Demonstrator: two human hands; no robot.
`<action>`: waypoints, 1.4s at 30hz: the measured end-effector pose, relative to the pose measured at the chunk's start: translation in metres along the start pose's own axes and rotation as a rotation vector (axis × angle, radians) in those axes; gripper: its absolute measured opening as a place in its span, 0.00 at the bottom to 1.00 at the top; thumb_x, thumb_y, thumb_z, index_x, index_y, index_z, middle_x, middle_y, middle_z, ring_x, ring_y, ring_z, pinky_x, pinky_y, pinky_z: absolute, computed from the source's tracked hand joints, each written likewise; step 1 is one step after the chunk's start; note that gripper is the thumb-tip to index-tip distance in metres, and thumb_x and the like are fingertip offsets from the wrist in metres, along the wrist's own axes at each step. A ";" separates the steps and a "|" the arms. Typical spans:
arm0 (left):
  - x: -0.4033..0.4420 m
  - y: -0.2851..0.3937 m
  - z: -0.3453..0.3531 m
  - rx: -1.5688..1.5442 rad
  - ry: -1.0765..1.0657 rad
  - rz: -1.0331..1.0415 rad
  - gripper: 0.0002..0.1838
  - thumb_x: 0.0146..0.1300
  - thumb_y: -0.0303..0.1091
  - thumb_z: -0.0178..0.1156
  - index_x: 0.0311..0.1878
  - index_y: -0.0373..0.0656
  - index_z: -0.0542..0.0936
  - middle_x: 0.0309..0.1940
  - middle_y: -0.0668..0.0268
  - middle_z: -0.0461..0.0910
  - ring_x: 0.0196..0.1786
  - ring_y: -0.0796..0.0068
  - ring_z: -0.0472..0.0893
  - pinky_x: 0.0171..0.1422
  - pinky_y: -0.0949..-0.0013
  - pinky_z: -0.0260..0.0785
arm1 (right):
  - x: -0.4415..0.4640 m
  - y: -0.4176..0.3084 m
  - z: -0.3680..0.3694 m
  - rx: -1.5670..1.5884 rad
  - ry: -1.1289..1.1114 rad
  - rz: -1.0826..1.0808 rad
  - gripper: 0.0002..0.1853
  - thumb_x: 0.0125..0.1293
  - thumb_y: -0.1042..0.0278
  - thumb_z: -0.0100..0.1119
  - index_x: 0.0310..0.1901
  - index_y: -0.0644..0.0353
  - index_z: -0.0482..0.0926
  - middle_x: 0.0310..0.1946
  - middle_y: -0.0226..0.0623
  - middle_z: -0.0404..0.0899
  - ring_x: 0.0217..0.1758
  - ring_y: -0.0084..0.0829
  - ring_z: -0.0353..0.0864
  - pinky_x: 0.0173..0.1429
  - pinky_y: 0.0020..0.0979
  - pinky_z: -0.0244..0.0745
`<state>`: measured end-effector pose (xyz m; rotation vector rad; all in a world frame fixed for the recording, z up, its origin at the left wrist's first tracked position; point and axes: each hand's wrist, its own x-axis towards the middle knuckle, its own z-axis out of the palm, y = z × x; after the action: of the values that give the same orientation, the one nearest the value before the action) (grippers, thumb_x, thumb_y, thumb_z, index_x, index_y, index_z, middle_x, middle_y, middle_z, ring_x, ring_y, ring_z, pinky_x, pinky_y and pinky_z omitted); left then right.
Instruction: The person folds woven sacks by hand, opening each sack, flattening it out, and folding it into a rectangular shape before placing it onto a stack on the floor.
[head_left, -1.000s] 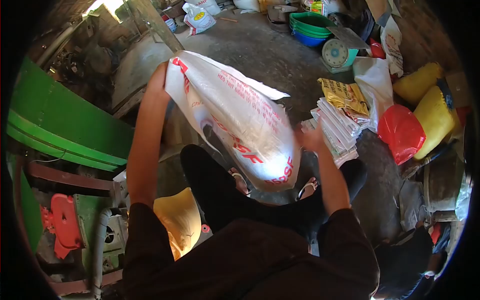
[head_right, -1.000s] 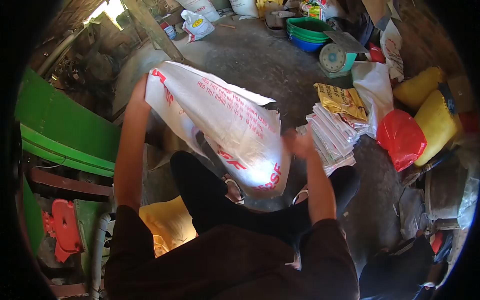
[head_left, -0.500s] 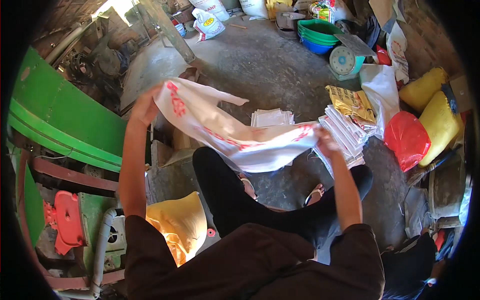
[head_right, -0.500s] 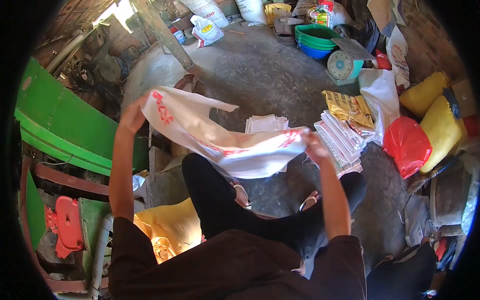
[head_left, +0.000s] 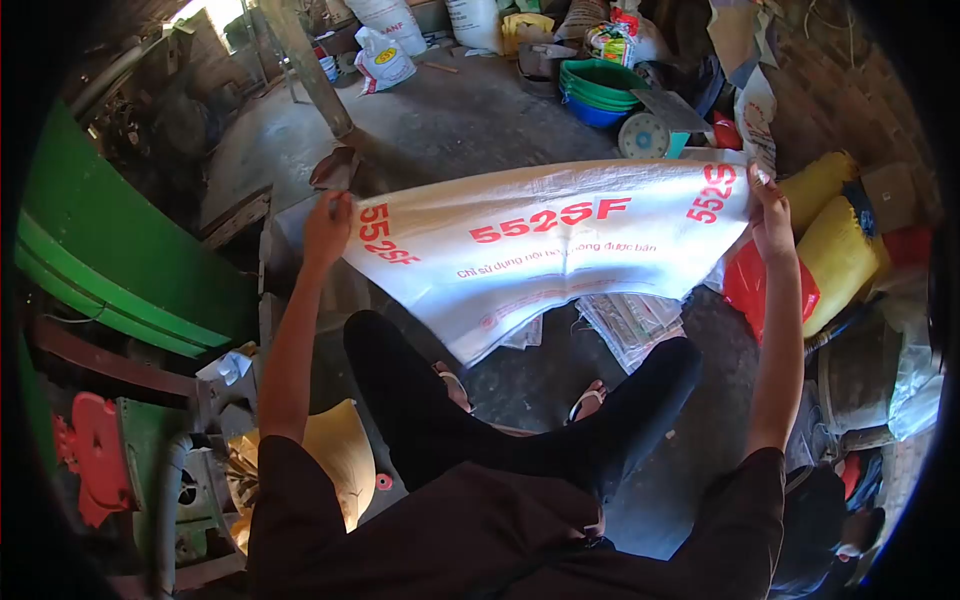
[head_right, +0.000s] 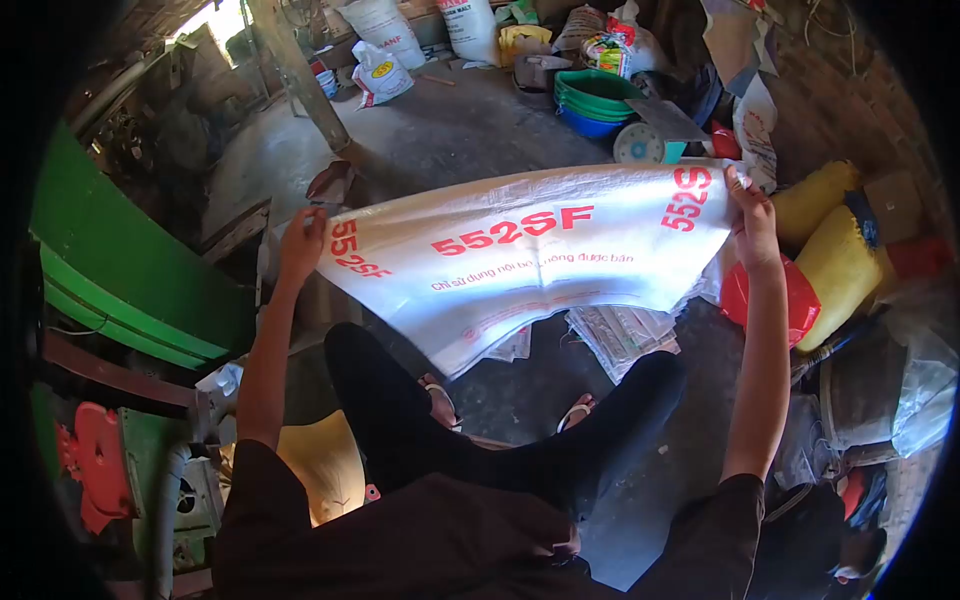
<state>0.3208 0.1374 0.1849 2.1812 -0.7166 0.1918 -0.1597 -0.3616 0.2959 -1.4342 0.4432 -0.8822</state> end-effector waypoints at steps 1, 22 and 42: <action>-0.002 0.006 0.009 -0.043 -0.032 -0.013 0.25 0.70 0.52 0.59 0.51 0.36 0.81 0.37 0.59 0.87 0.40 0.65 0.86 0.46 0.63 0.75 | -0.001 -0.008 -0.005 0.030 0.041 -0.023 0.12 0.71 0.58 0.62 0.47 0.57 0.82 0.43 0.25 0.84 0.43 0.18 0.81 0.52 0.23 0.72; 0.064 0.070 0.067 -0.844 -0.160 -0.180 0.16 0.72 0.39 0.60 0.55 0.38 0.80 0.52 0.64 0.83 0.52 0.70 0.82 0.58 0.68 0.73 | 0.000 -0.058 -0.087 -0.082 0.436 -0.258 0.16 0.65 0.57 0.71 0.48 0.56 0.82 0.43 0.27 0.81 0.49 0.20 0.77 0.54 0.28 0.70; -0.176 0.091 0.019 0.011 -0.083 0.401 0.11 0.48 0.26 0.75 0.37 0.46 0.88 0.32 0.62 0.73 0.34 0.67 0.76 0.36 0.65 0.70 | -0.193 0.022 -0.130 -0.160 0.729 -0.102 0.22 0.74 0.53 0.57 0.62 0.56 0.73 0.56 0.31 0.77 0.61 0.30 0.74 0.63 0.37 0.69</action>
<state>0.1227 0.1528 0.1690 2.0449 -1.1995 0.3118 -0.3705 -0.3055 0.2114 -1.2492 1.0068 -1.4788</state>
